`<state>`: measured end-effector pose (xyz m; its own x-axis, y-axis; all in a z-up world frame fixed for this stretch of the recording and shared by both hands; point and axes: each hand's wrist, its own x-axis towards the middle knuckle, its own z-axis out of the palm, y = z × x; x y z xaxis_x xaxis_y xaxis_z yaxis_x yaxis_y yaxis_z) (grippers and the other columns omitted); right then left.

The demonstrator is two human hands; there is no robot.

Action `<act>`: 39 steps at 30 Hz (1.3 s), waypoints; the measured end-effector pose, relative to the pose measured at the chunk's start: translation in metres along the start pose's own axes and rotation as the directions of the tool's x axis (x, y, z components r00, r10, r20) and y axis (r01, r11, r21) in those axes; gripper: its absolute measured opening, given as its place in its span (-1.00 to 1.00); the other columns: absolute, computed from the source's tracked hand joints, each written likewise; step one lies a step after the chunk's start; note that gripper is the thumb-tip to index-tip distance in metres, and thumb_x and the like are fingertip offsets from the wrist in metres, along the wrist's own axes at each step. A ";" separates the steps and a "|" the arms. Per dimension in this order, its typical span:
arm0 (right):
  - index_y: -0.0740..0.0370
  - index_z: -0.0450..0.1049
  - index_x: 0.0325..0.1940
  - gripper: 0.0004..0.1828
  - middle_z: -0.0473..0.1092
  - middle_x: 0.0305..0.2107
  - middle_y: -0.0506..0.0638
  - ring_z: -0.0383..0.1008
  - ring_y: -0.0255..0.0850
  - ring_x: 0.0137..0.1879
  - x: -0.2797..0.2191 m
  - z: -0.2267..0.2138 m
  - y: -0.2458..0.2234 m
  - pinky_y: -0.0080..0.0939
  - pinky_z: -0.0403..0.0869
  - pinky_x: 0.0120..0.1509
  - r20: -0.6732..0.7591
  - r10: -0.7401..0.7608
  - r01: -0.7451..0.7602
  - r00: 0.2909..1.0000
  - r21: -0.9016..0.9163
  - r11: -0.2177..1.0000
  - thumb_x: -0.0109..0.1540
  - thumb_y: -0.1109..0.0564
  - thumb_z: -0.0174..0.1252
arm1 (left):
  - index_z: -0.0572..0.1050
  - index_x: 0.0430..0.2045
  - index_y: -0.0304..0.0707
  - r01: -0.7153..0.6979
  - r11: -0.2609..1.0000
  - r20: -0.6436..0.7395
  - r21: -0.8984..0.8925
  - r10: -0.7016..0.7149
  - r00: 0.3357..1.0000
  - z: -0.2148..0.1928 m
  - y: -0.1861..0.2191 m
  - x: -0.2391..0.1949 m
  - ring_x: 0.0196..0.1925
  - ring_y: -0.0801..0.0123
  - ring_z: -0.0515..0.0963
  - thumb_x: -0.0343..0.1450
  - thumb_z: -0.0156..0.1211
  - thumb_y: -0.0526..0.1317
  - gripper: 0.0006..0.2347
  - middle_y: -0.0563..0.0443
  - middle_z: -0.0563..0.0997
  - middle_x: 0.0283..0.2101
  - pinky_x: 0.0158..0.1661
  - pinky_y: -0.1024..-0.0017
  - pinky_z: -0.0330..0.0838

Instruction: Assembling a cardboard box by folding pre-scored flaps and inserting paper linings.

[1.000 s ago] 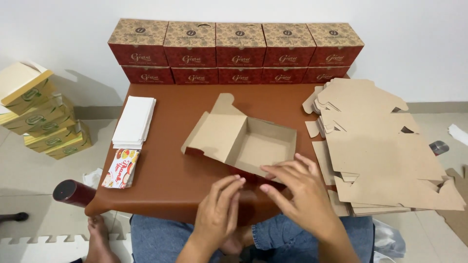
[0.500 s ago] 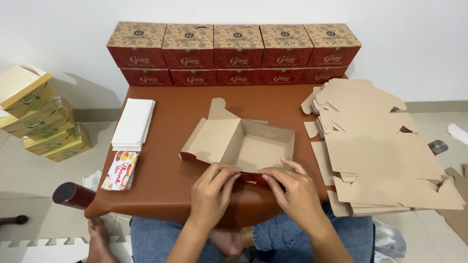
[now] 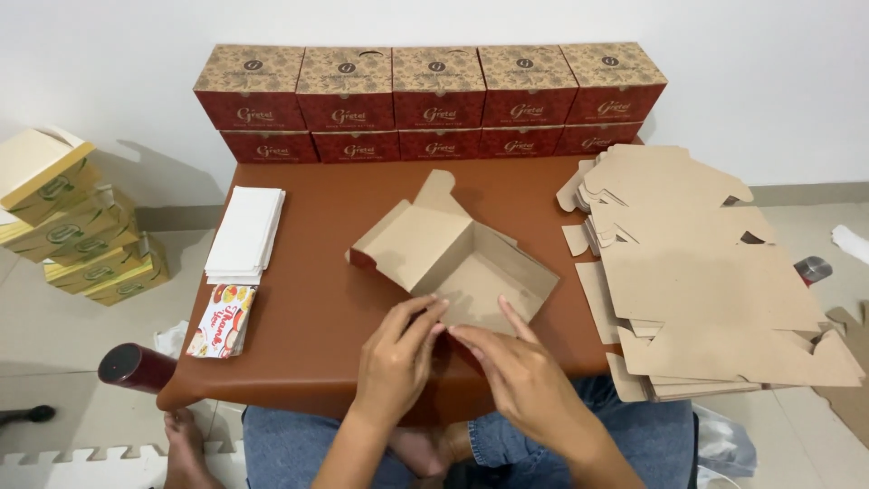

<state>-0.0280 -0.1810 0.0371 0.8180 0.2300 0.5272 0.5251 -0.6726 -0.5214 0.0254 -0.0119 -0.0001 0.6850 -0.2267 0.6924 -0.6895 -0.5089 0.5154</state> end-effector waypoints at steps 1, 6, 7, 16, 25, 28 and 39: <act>0.30 0.47 0.03 -0.62 0.62 -0.43 0.07 0.60 -0.22 -0.48 -0.005 -0.003 0.010 0.15 0.19 0.55 0.003 -0.002 0.002 1.000 0.003 1.000 0.14 0.42 0.06 | 0.60 -0.16 -0.30 0.003 1.000 -0.002 0.003 -0.003 1.000 -0.004 0.001 -0.002 -0.14 0.23 0.66 0.35 0.23 -0.36 -0.80 -0.06 0.60 -0.04 -0.17 0.40 0.56; 0.07 0.54 0.03 -0.43 0.47 0.13 -0.14 0.31 -0.21 0.39 -0.018 -0.029 0.037 0.08 0.02 0.66 -0.070 -0.008 -0.015 0.997 -0.313 0.950 0.02 0.46 0.04 | 0.62 -0.12 -0.21 -0.120 0.993 0.078 -0.002 0.120 0.990 -0.018 0.014 -0.015 -0.22 0.33 0.61 0.24 0.42 -0.07 -0.63 -0.07 0.59 0.04 -0.24 0.46 0.47; 0.07 0.54 0.03 -0.43 0.47 0.13 -0.14 0.31 -0.21 0.39 -0.018 -0.031 0.037 0.08 0.02 0.66 -0.066 -0.010 -0.012 0.998 -0.314 0.949 0.02 0.46 0.04 | 0.62 -0.12 -0.21 -0.117 0.993 0.075 -0.002 0.117 0.990 -0.019 0.016 -0.012 -0.22 0.33 0.61 0.24 0.42 -0.07 -0.63 -0.07 0.59 0.04 -0.24 0.46 0.47; 0.11 0.60 -0.06 -0.62 0.56 -0.04 -0.15 0.46 -0.23 0.26 -0.017 -0.002 0.045 -0.05 0.29 0.53 -0.180 -0.029 -0.038 0.983 -0.356 0.934 0.08 0.38 0.21 | 0.58 -0.32 -0.26 -0.120 0.985 0.050 0.121 0.114 0.992 -0.027 -0.014 0.007 -0.27 0.33 0.55 0.37 0.26 -0.27 -0.90 0.08 0.60 -0.12 -0.25 0.43 0.46; 0.26 0.58 -0.16 -0.75 0.53 -0.10 0.00 0.54 -0.17 0.03 0.060 0.062 -0.060 -0.19 0.48 0.19 -0.169 -0.205 0.182 0.964 -0.140 0.973 0.08 0.34 0.26 | 0.55 -0.05 -0.21 0.131 0.946 -0.192 0.296 -0.076 0.978 -0.098 -0.070 -0.014 -0.18 0.28 0.52 0.39 0.20 -0.31 -0.75 0.00 0.59 -0.11 -0.08 0.34 0.33; 0.25 0.62 -0.12 -0.81 0.57 -0.22 0.15 0.60 0.11 0.00 0.111 0.120 -0.065 0.03 0.55 0.04 -0.057 -0.305 0.307 0.951 0.013 0.952 0.21 0.32 0.18 | 0.56 -0.05 -0.11 0.284 0.842 -0.269 0.459 -0.173 0.948 -0.133 -0.099 -0.022 -0.06 0.13 0.57 0.46 0.16 -0.28 -0.80 -0.03 0.60 -0.14 -0.04 0.22 0.36; 0.06 0.61 -0.25 -0.90 0.59 -0.33 0.03 0.61 0.08 -0.05 0.215 0.243 -0.015 0.08 0.55 0.00 0.410 0.072 -0.032 0.909 -0.103 0.994 0.16 0.10 0.29 | 0.65 -0.17 0.00 0.364 0.770 -0.037 0.524 -0.407 0.913 -0.150 -0.144 -0.032 0.07 0.38 0.60 0.46 0.14 -0.12 -0.82 0.14 0.67 -0.05 0.23 0.25 0.16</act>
<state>0.1972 0.0491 -0.0050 0.8777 0.4494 0.1665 0.4717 -0.7487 -0.4657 0.0670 0.1927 -0.0211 0.8973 0.0308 0.4404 -0.1574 -0.9097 0.3843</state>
